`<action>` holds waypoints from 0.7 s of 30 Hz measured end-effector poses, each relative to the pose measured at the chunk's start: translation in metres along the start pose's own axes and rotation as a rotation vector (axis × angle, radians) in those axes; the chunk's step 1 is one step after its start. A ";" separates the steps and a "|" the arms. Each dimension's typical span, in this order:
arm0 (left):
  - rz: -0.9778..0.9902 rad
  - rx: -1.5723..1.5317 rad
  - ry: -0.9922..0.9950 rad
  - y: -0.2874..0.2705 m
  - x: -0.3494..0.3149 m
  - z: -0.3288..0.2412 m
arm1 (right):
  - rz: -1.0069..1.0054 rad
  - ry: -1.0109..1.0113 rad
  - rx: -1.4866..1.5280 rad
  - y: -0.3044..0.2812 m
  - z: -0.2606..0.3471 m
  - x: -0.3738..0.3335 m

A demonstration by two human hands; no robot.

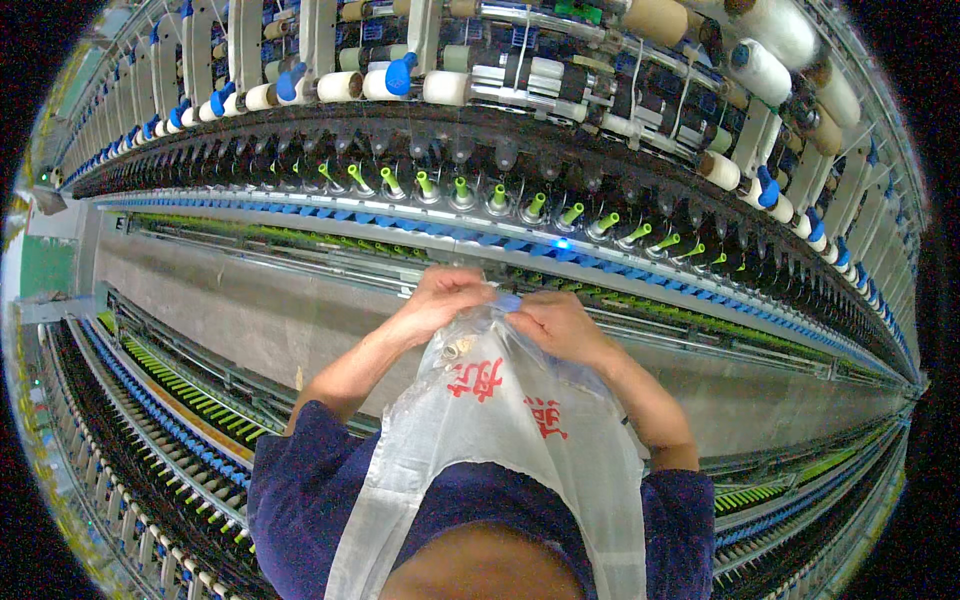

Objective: The person walks along a row of spinning machines, removes empty bobbins, and installs new white thread bobbins. They guide thread through machine guides and secure it to the bobbins, repeating this process across multiple stations.

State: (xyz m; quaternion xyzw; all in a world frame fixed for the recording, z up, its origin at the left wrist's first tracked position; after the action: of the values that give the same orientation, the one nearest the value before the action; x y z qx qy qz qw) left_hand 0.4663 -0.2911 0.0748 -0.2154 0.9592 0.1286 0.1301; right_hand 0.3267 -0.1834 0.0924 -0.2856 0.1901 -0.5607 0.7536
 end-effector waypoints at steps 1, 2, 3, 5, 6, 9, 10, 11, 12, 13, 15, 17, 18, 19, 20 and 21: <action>-0.024 -0.096 0.023 -0.004 -0.002 0.003 | -0.170 0.014 -0.063 -0.015 -0.005 -0.009; -0.099 -0.174 0.050 -0.015 -0.005 0.007 | -0.236 0.025 -0.112 -0.023 -0.009 -0.018; -0.098 -0.242 0.072 -0.024 -0.009 0.015 | -0.297 0.158 -0.088 -0.041 -0.022 -0.039; -0.308 -0.380 0.060 -0.062 -0.022 0.042 | -0.296 0.491 0.192 -0.071 -0.055 -0.089; -0.319 -0.442 0.087 -0.085 -0.030 0.057 | -0.288 0.751 0.402 -0.077 -0.072 -0.121; 0.191 0.172 -0.242 -0.132 -0.053 0.119 | -0.510 0.673 0.646 -0.080 -0.094 -0.161; 0.262 0.899 -0.492 -0.148 -0.069 0.147 | -0.502 0.684 0.686 -0.073 -0.100 -0.162; 0.260 0.958 -0.416 -0.159 -0.068 0.156 | -0.532 0.731 0.697 -0.061 -0.105 -0.157; 0.262 1.039 -0.427 -0.162 -0.069 0.164 | -0.533 0.694 0.716 -0.049 -0.106 -0.143; 0.265 1.125 -0.434 -0.159 -0.064 0.165 | -0.523 0.703 0.729 -0.039 -0.108 -0.124; 0.285 1.290 -0.540 -0.135 -0.044 0.153 | -0.430 0.608 0.624 -0.027 -0.101 -0.072; -0.121 1.228 -0.020 -0.091 0.005 0.083 | -0.459 0.530 0.629 -0.032 -0.092 -0.020; -0.232 1.174 0.340 -0.066 0.027 0.043 | -0.546 0.501 0.775 -0.034 -0.088 0.000; -0.218 1.036 0.428 -0.045 0.049 0.017 | -0.641 0.438 0.844 -0.041 -0.083 0.020; -0.227 0.907 0.567 -0.029 0.065 -0.008 | -0.732 0.314 0.937 -0.050 -0.078 0.038; -0.197 0.892 0.588 -0.018 0.082 -0.026 | -0.827 0.321 1.035 -0.056 -0.077 0.048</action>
State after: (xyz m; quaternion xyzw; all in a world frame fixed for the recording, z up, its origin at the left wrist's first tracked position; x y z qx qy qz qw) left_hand 0.3980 -0.3456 0.0710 -0.2552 0.8920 -0.3693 -0.0536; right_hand 0.2532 -0.2578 0.0715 0.1493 -0.1179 -0.8567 0.4795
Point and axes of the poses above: each hand's wrist, its own x-axis towards the middle knuckle, its own y-axis out of the palm, z = x × y, the point moved 5 cm from there along x, towards the middle knuckle, and after that the axes turned 9 degrees about z, right-handed, at the moved point
